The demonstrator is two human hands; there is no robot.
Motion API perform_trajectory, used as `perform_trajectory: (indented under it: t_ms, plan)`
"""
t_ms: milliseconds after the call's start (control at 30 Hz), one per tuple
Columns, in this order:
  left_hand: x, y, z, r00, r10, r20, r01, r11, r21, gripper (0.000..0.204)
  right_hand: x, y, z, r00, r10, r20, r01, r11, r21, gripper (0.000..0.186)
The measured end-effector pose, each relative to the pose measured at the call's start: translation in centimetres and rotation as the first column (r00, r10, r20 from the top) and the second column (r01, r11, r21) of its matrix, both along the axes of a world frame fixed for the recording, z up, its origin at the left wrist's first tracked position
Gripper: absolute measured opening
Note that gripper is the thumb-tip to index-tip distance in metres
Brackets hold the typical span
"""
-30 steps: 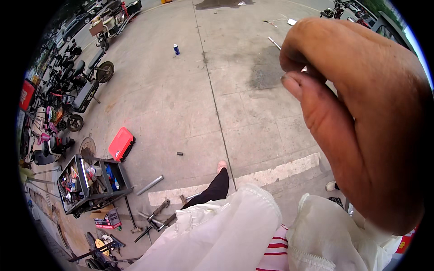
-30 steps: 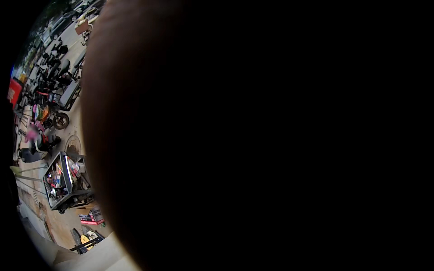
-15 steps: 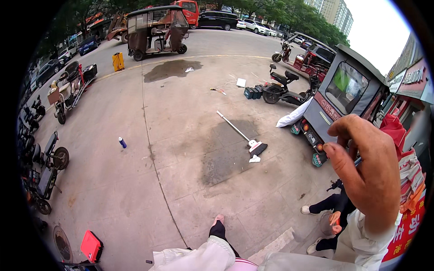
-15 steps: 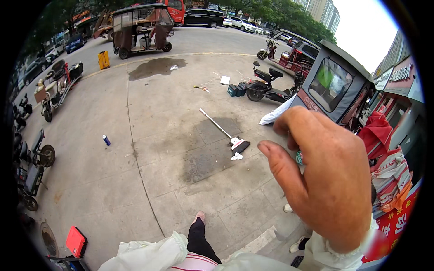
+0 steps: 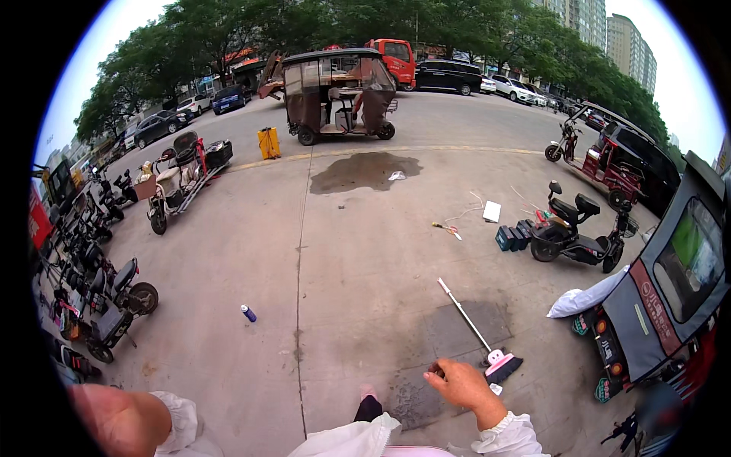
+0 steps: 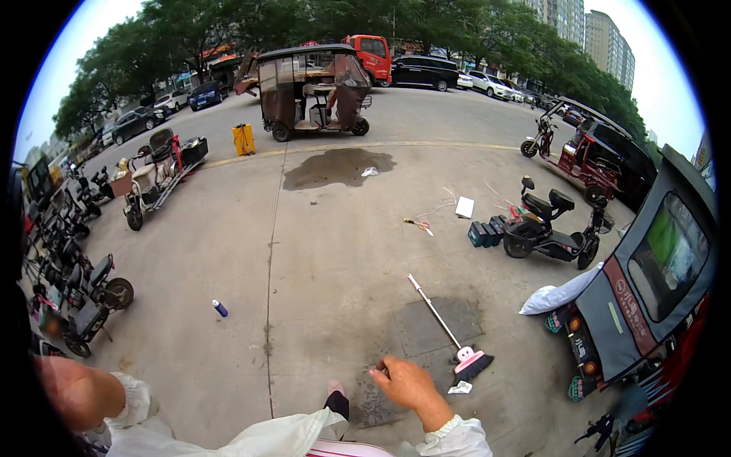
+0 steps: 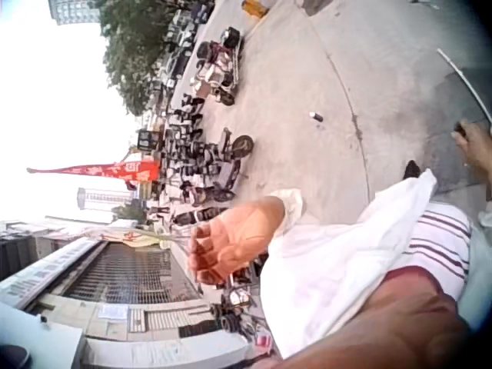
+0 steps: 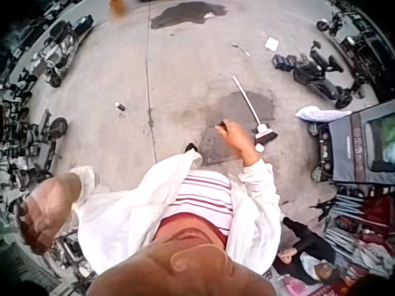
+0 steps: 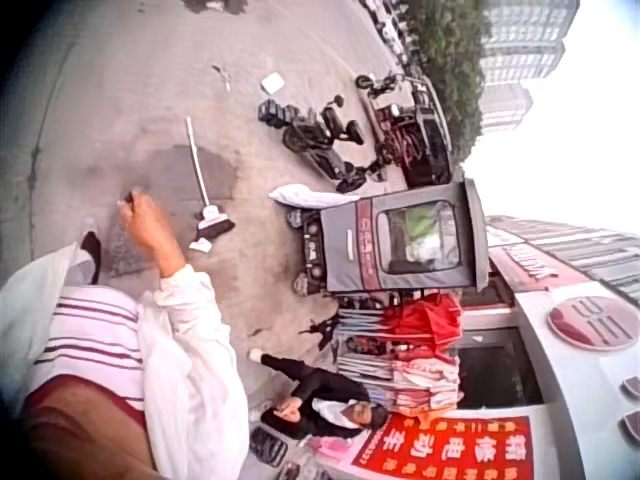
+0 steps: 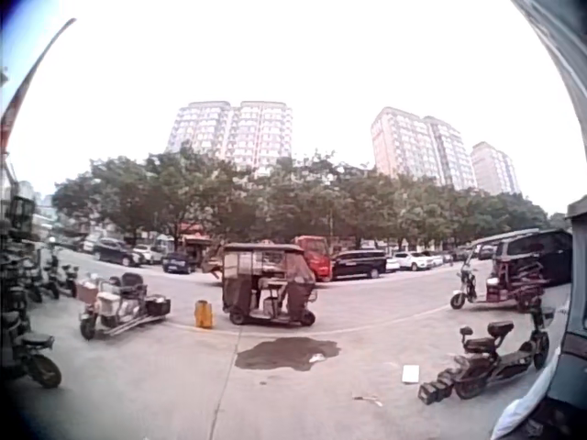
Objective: The person uses a multimeter to test the voltage of batteries inside a compartment of a three-wheeled vehicle. They connect the multimeter probes to the battery terminals and observe the readings on the multimeter display.
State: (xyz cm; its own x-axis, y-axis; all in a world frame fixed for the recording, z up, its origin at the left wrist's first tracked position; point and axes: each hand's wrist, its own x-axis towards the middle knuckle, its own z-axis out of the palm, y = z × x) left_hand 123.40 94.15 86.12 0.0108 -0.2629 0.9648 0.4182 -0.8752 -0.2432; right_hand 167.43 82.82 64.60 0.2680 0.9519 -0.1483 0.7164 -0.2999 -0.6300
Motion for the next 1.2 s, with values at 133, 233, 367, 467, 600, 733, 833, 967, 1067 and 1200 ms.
perform_trajectory:
  t_ms: [133,233,367,467,600,733,833,967,1067,1200]
  plan:
    - [9.5,22.6,-20.8,0.976,0.067,0.207,0.187,0.226,-0.956,0.022,11.7,7.8,-7.6,0.925,-0.369,-0.094,0.37,0.929,-0.009,0.039]
    - [21.8,33.5,-33.5,0.9,0.301,0.315,0.405,-0.312,-0.859,0.023,21.1,8.3,-14.0,0.809,-0.576,0.114,0.586,0.778,-0.226,0.044]
    - [44.7,43.2,-31.1,0.91,-0.365,0.195,0.042,-0.389,-0.92,0.025,31.6,7.3,-17.9,0.661,-0.706,0.252,0.725,0.515,-0.458,0.048]
    - [57.5,53.7,-30.0,0.795,-0.568,0.215,-0.014,-0.372,-0.928,0.026,38.8,9.2,-23.9,0.462,-0.869,0.176,0.807,0.329,-0.491,0.05]
    - [71.0,67.6,-30.5,0.806,-0.504,0.31,0.09,-0.414,-0.906,0.023,50.9,19.4,-32.4,0.454,-0.857,0.243,0.821,0.297,-0.489,0.048]
    - [77.7,78.0,-30.1,0.895,-0.36,0.263,0.081,-0.449,-0.89,0.019,65.8,45.4,-27.0,0.733,-0.669,0.121,0.616,0.577,-0.537,0.052]
    - [82.3,86.2,-31.4,0.957,-0.25,0.15,0.018,-0.465,-0.885,0.019,75.9,65.6,-17.3,0.812,-0.583,-0.028,0.549,0.78,-0.302,0.039]
    - [89.7,99.4,-34.6,0.991,-0.133,0.01,-0.053,-0.462,-0.885,0.019,87.8,84.0,-14.0,0.854,-0.509,-0.107,0.515,0.857,0.035,0.034]
    - [98.7,111.4,-35.9,0.986,-0.163,-0.014,-0.086,-0.439,-0.894,0.019,94.8,91.7,-16.2,0.826,-0.535,-0.176,0.55,0.834,0.045,0.034]
    - [119.6,125.8,-34.1,0.945,-0.311,0.1,-0.037,-0.407,-0.912,0.02,100.7,87.1,-27.8,0.546,-0.837,-0.044,0.809,0.54,-0.234,0.038]
